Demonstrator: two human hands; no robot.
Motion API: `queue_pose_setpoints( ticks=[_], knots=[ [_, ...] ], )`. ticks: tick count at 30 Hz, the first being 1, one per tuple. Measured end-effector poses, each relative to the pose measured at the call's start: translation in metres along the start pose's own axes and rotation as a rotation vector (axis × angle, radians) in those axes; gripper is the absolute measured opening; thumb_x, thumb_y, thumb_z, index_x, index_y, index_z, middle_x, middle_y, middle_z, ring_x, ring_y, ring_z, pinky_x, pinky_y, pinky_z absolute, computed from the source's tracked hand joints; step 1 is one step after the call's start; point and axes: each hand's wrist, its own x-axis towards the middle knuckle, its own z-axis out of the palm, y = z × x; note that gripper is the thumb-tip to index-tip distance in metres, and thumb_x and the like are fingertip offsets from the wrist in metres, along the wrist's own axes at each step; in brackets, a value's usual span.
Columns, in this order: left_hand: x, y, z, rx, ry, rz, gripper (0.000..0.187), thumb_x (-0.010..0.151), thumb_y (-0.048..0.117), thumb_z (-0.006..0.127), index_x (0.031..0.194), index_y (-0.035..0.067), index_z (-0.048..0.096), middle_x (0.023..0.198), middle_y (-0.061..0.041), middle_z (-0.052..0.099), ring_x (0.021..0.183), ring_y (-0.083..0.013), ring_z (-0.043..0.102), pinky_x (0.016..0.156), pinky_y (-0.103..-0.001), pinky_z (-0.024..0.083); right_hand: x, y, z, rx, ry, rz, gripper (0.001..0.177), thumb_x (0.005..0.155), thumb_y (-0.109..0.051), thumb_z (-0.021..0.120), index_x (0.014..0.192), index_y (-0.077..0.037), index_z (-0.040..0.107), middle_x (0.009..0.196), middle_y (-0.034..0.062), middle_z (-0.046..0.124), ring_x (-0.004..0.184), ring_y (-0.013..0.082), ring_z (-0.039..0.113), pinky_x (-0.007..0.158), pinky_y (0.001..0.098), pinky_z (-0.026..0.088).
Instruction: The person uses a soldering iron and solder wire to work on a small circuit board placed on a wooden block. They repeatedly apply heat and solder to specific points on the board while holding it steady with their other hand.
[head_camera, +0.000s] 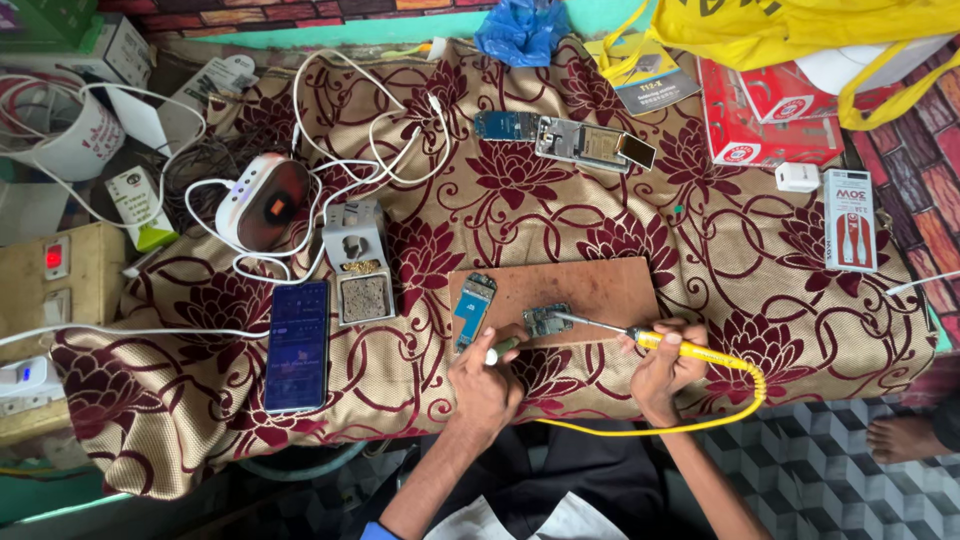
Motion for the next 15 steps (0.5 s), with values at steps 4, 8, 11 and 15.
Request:
queue_pose_setpoints(
  ticks=[4,8,11,15],
  knots=[
    [-0.0038,0.0005,0.0015,0.005,-0.005,-0.021,0.085,0.071,-0.018,0.054,0.146,0.004,0.020,0.113,-0.011,0.072,0.076,-0.0211,0.072,0.066,-0.032,0.059,0.0022,-0.0045,0.0012,-0.116,-0.013,0.000,0.026,0.112,-0.021,0.050,0.099,0.001,0.042,0.067,0.0161,0.060,0.057,0.0173,0.061,0.061,0.0303,0.053],
    [-0.0066,-0.0015,0.0032,0.040,0.001,-0.019,0.084,0.069,-0.017,0.056,0.143,0.003,0.022,0.110,-0.011,0.074,0.073,-0.0232,0.071,0.063,-0.034,0.057,0.0017,-0.0044,0.0023,-0.046,-0.002,0.027,0.025,0.112,-0.020,0.050,0.100,0.000,0.041,0.072,0.0173,0.061,0.060,0.0192,0.063,0.063,0.0309,0.055],
    [-0.0081,-0.0004,0.0025,0.056,-0.001,-0.018,0.084,0.069,-0.017,0.056,0.143,0.004,0.022,0.109,-0.011,0.074,0.072,-0.0239,0.070,0.062,-0.036,0.057,-0.0012,-0.0035,0.0002,-0.071,0.016,0.043,0.025,0.112,-0.019,0.050,0.100,0.001,0.042,0.068,0.0157,0.057,0.058,0.0205,0.062,0.060,0.0314,0.054],
    [-0.0046,0.0010,0.0027,-0.009,0.023,-0.004,0.087,0.070,-0.018,0.055,0.146,0.006,0.021,0.111,-0.010,0.073,0.077,-0.0239,0.073,0.064,-0.035,0.059,-0.0009,-0.0005,-0.0010,-0.023,0.036,0.061,0.025,0.111,-0.019,0.051,0.099,0.001,0.040,0.070,0.0153,0.055,0.057,0.0207,0.062,0.060,0.0324,0.056]
  ],
)
